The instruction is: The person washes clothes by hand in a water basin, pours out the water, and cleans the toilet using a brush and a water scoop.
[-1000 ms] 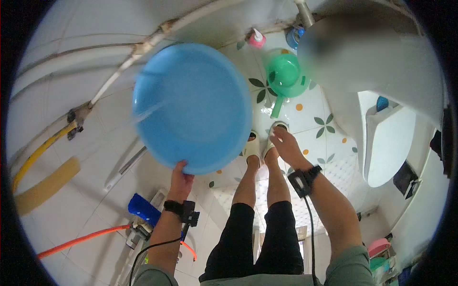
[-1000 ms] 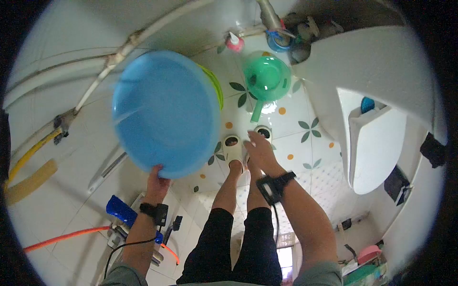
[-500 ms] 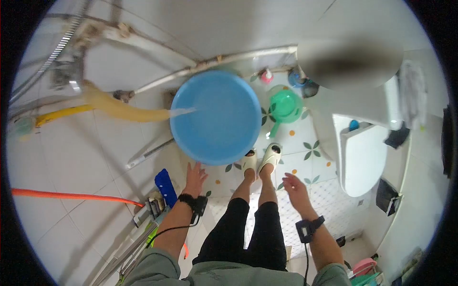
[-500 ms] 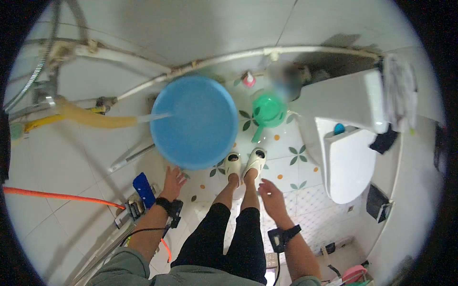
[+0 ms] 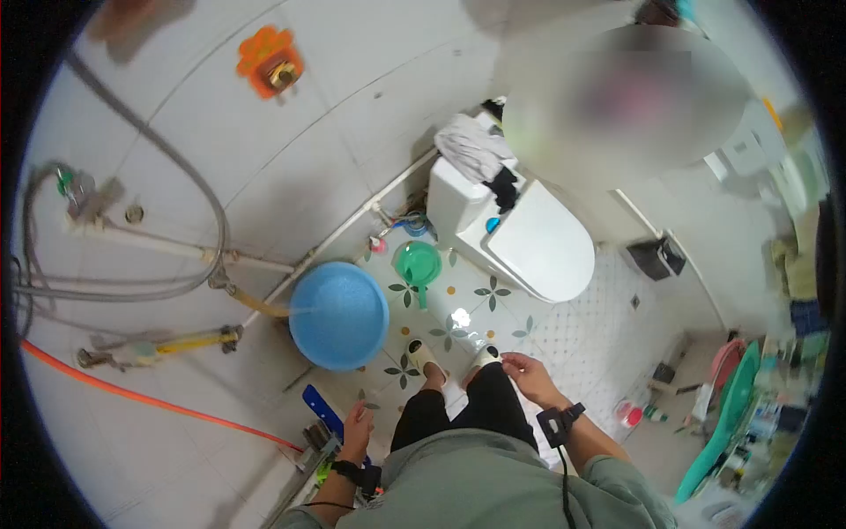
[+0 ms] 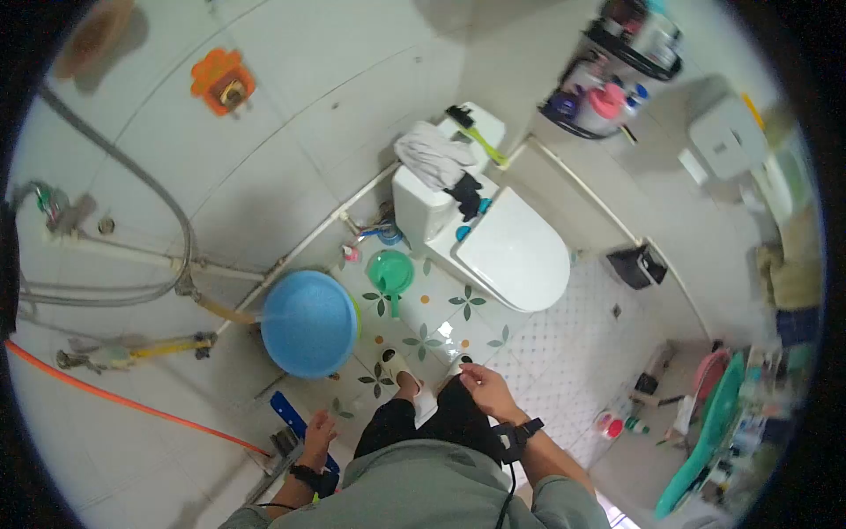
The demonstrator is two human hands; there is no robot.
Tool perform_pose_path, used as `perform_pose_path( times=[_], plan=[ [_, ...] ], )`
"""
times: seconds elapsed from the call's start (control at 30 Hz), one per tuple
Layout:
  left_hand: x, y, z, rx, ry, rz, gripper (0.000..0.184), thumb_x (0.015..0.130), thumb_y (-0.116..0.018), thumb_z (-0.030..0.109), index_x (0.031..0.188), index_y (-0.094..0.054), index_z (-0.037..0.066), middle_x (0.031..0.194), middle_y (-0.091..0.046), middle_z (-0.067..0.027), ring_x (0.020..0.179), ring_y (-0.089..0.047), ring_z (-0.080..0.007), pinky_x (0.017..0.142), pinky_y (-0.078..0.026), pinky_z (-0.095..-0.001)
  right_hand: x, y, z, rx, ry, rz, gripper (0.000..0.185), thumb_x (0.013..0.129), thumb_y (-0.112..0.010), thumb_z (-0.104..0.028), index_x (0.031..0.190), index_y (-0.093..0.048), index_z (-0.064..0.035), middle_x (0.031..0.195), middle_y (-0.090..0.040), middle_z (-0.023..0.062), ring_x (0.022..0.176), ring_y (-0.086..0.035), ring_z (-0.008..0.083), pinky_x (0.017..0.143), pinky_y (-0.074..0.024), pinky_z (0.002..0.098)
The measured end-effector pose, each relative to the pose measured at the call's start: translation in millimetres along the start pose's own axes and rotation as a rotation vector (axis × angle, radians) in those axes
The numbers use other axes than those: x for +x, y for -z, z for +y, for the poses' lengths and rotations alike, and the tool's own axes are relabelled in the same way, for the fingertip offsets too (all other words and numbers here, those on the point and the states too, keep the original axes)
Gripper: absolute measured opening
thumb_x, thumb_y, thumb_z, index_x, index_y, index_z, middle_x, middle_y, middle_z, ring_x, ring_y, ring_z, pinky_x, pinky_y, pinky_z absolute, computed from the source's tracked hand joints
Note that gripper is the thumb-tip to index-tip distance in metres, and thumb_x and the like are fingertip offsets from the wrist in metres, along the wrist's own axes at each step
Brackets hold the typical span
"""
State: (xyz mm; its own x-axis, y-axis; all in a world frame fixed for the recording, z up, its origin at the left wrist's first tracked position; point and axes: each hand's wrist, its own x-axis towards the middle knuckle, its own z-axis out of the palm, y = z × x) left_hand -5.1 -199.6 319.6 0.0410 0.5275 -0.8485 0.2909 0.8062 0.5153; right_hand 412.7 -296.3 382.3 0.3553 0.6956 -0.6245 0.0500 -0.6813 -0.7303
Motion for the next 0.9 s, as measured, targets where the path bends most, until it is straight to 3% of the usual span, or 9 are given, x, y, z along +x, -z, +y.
perform_pose_path(
  times=[0.1, 0.13, 0.17, 0.23, 0.43, 0.53, 0.73, 0.9],
  plan=[
    [-21, 5, 18, 0.139, -0.032, -0.047, 0.060, 0.091, -0.062, 0.027, 0.143, -0.039, 0.010, 0.135, -0.047, -0.0108, 0.122, -0.047, -0.0251, 0.098, -0.040, -0.0427, -32, 27, 5, 0.050, -0.029, 0.074, 0.033, 0.094, -0.058, -0.023, 0.120, -0.063, -0.0029, 0.110, -0.069, 0.0152, 0.101, -0.065, 0.0234, 0.088, -0.0490, 0.0332],
    [-26, 9, 21, 0.133, -0.043, -0.035, 0.057, 0.092, -0.061, 0.026, 0.143, -0.040, 0.011, 0.133, -0.049, -0.0093, 0.118, -0.048, -0.0234, 0.096, -0.042, -0.0419, -42, 34, 20, 0.036, 0.061, 0.149, 0.035, 0.093, -0.057, -0.025, 0.120, -0.063, -0.0033, 0.111, -0.068, 0.0163, 0.103, -0.065, 0.0248, 0.089, -0.0490, 0.0345],
    [-31, 14, 23, 0.141, -0.041, -0.038, 0.054, 0.093, -0.060, 0.025, 0.142, -0.042, 0.012, 0.130, -0.050, -0.0079, 0.115, -0.050, -0.0217, 0.093, -0.043, -0.0411, -55, 45, 23, -0.074, 0.042, 0.193, 0.036, 0.093, -0.056, -0.026, 0.120, -0.063, -0.0041, 0.112, -0.067, 0.0170, 0.103, -0.064, 0.0272, 0.090, -0.0489, 0.0355],
    [-38, 9, 30, 0.191, -0.014, -0.047, 0.051, 0.094, -0.059, 0.024, 0.141, -0.043, 0.013, 0.126, -0.051, -0.0057, 0.109, -0.051, -0.0193, 0.090, -0.045, -0.0402, -78, 61, 43, 0.029, 0.018, 0.242, 0.039, 0.092, -0.057, -0.029, 0.120, -0.063, -0.0036, 0.111, -0.067, 0.0173, 0.101, -0.064, 0.0304, 0.088, -0.0495, 0.0364],
    [-56, -21, 58, 0.336, -0.019, -0.033, 0.052, 0.093, -0.061, 0.023, 0.141, -0.044, 0.012, 0.118, -0.053, -0.0043, 0.104, -0.052, -0.0185, 0.086, -0.046, -0.0386, -131, 103, 90, 0.161, -0.078, 0.403, 0.036, 0.091, -0.059, -0.027, 0.119, -0.063, -0.0047, 0.103, -0.069, 0.0176, 0.095, -0.066, 0.0288, 0.084, -0.0507, 0.0360],
    [-66, -54, 78, 0.385, -0.085, -0.115, 0.052, 0.093, -0.061, 0.025, 0.140, -0.044, 0.011, 0.119, -0.054, -0.0044, 0.103, -0.052, -0.0186, 0.088, -0.046, -0.0396, -150, 131, 109, 0.165, -0.021, 0.490, 0.035, 0.091, -0.059, -0.027, 0.118, -0.064, -0.0049, 0.102, -0.069, 0.0172, 0.093, -0.066, 0.0287, 0.082, -0.0507, 0.0362],
    [-101, -99, 128, 0.601, -0.167, -0.307, 0.056, 0.096, -0.057, 0.030, 0.145, -0.037, 0.012, 0.138, -0.047, -0.0099, 0.117, -0.051, -0.0232, 0.092, -0.045, -0.0405, -168, 191, 150, 0.270, -0.067, 0.596, 0.036, 0.091, -0.058, -0.028, 0.118, -0.064, -0.0044, 0.101, -0.069, 0.0178, 0.093, -0.066, 0.0285, 0.082, -0.0506, 0.0359],
    [-155, -102, 170, 0.624, -0.243, -0.238, 0.052, 0.095, -0.059, 0.030, 0.142, -0.045, 0.011, 0.137, -0.050, -0.0082, 0.114, -0.053, -0.0209, 0.091, -0.046, -0.0374, -181, 254, 184, 0.074, -0.097, 0.600, 0.037, 0.089, -0.059, -0.030, 0.116, -0.065, -0.0040, 0.102, -0.069, 0.0185, 0.095, -0.065, 0.0304, 0.084, -0.0504, 0.0369]
  ],
)
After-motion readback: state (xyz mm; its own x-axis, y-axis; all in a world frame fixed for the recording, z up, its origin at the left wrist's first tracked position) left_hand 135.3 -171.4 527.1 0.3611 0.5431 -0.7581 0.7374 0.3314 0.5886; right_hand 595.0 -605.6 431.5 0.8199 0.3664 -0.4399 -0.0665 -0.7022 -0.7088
